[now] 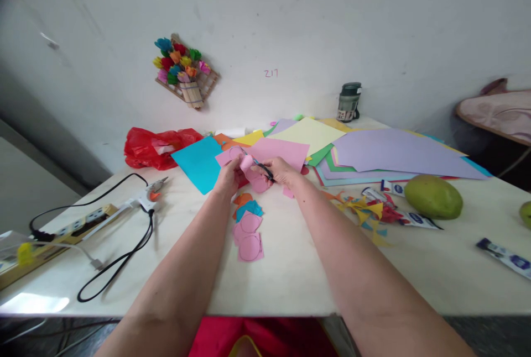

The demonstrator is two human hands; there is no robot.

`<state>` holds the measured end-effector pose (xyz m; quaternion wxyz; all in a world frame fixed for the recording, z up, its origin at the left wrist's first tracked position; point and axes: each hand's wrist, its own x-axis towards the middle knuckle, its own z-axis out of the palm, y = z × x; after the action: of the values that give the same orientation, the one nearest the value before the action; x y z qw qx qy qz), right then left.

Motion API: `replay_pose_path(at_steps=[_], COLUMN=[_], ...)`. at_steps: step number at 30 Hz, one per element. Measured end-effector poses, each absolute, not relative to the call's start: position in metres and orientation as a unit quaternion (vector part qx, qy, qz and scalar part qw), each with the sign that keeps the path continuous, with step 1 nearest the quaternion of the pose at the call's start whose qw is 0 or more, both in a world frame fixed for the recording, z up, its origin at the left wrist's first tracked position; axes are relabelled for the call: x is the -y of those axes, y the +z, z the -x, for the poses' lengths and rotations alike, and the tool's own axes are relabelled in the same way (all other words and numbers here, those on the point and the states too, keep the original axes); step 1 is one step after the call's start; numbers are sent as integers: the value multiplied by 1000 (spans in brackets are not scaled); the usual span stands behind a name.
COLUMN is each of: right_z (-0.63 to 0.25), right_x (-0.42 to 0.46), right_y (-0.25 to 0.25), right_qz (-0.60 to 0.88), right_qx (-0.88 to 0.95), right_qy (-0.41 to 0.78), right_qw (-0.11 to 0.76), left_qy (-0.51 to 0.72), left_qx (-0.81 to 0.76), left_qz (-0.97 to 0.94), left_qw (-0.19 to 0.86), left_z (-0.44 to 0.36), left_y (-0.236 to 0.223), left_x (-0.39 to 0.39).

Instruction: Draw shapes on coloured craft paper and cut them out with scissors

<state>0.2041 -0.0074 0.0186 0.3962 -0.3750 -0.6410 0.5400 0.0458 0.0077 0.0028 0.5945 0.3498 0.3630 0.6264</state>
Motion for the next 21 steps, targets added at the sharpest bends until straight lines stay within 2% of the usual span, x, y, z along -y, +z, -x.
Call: replay_pose_path(at_steps=[6,21], right_z=[-205,-211], right_x=[12,9], right_y=[24,19], right_qz=[365,375], right_qx=[647,652], right_qy=[559,540], right_qw=[369,378], left_qy=[668,676], left_qx=[-386,-370], left_qz=[-343,-384], left_qw=[536,509], left_z=[-43,-48], left_y=[1,2], left_x=[-12,-14])
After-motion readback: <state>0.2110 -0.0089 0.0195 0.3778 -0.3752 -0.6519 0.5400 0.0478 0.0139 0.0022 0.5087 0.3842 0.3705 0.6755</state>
